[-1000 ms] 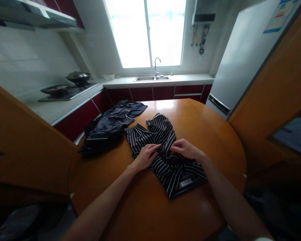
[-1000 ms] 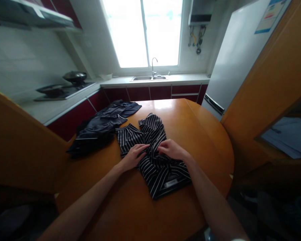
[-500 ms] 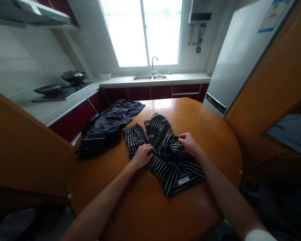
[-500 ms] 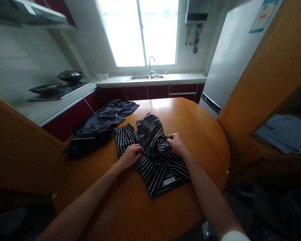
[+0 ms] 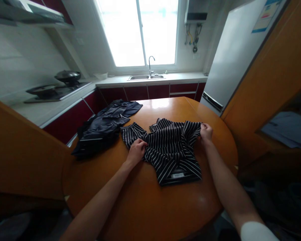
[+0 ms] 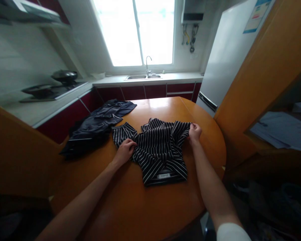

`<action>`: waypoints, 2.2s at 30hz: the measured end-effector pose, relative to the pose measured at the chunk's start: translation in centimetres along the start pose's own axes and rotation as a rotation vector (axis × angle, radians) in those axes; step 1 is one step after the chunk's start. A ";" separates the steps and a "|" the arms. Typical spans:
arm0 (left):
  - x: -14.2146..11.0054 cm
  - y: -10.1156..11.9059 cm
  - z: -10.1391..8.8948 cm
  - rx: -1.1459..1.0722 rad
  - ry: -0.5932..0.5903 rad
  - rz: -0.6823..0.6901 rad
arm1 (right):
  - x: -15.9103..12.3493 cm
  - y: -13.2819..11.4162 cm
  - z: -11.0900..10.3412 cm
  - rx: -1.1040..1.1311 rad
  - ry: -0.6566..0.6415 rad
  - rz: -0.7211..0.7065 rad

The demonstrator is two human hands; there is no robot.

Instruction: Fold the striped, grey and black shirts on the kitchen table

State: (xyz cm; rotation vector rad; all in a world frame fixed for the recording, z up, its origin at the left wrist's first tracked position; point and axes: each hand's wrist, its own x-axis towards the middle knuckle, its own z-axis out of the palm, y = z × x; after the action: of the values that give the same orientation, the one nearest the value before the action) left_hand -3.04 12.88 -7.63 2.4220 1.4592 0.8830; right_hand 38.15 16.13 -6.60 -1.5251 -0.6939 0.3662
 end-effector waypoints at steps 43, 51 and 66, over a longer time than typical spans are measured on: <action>-1.9 7.4 -2.4 -0.345 -0.900 0.256 | -3.3 -1.4 -0.2 -0.692 -0.367 0.007; -2.0 7.9 -4.1 -0.628 -1.403 0.046 | -2.1 0.4 -0.6 -0.637 -0.430 -0.040; -0.2 3.1 -0.9 -0.240 -0.045 0.143 | 4.7 -4.8 -7.0 -0.178 0.468 -0.472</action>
State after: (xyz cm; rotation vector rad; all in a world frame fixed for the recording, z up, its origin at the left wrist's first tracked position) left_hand -1.29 10.97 -5.65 2.3707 1.1054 0.9653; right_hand 45.12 13.37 -0.40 -1.4826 -0.6944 -0.4069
